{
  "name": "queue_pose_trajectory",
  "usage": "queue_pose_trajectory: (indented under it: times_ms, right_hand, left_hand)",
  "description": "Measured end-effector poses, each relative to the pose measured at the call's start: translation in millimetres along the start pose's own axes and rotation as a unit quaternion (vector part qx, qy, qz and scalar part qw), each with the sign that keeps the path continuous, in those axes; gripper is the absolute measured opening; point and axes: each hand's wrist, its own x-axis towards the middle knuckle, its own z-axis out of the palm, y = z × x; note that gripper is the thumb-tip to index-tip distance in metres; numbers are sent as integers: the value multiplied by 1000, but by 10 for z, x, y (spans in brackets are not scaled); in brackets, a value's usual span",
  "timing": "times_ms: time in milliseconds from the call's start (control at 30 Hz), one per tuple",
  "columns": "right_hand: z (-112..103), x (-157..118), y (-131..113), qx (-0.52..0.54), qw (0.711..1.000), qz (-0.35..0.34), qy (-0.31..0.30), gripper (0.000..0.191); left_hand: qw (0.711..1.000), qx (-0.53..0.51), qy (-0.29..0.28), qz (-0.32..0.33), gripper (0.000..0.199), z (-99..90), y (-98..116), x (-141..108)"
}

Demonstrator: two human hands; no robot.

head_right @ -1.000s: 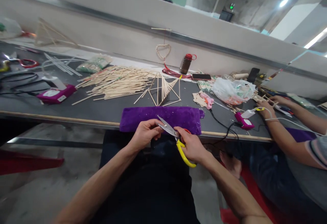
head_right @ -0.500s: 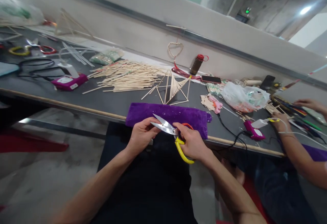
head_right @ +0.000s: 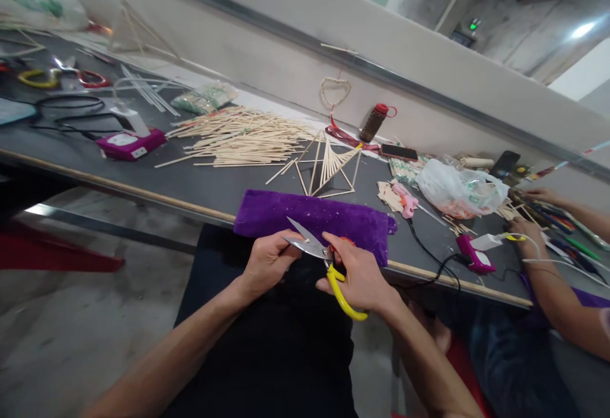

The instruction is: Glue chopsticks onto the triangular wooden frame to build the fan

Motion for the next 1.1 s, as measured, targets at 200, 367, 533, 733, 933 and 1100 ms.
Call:
queue_pose_trajectory:
  times_ms: [200,367,533,733,933,1100]
  right_hand:
    - [46,40,-34,27,999,-6,-33,72]
    - [78,14,-47,25,999,-6,-20,61]
    - [61,4,-7,33,999,-18,-15,64]
    - [126,61,61,33,999,-18,-13,64]
    - [107,83,59,24,1000,-12,13,60]
    - [22,157,-26,53,998,1,36,56]
  left_hand:
    - [1000,11,13,-22,13,4,-20,-8]
    - [999,28,15,-29,14,36,-8,-36]
    - [999,20,10,-24,14,73,6,-42]
    - [999,15,11,-48,13,91,-59,-51]
    - [993,-43,-17,-105,13,35,-81,-5]
    - [955,-186,-127,-191,18,-205,37,238]
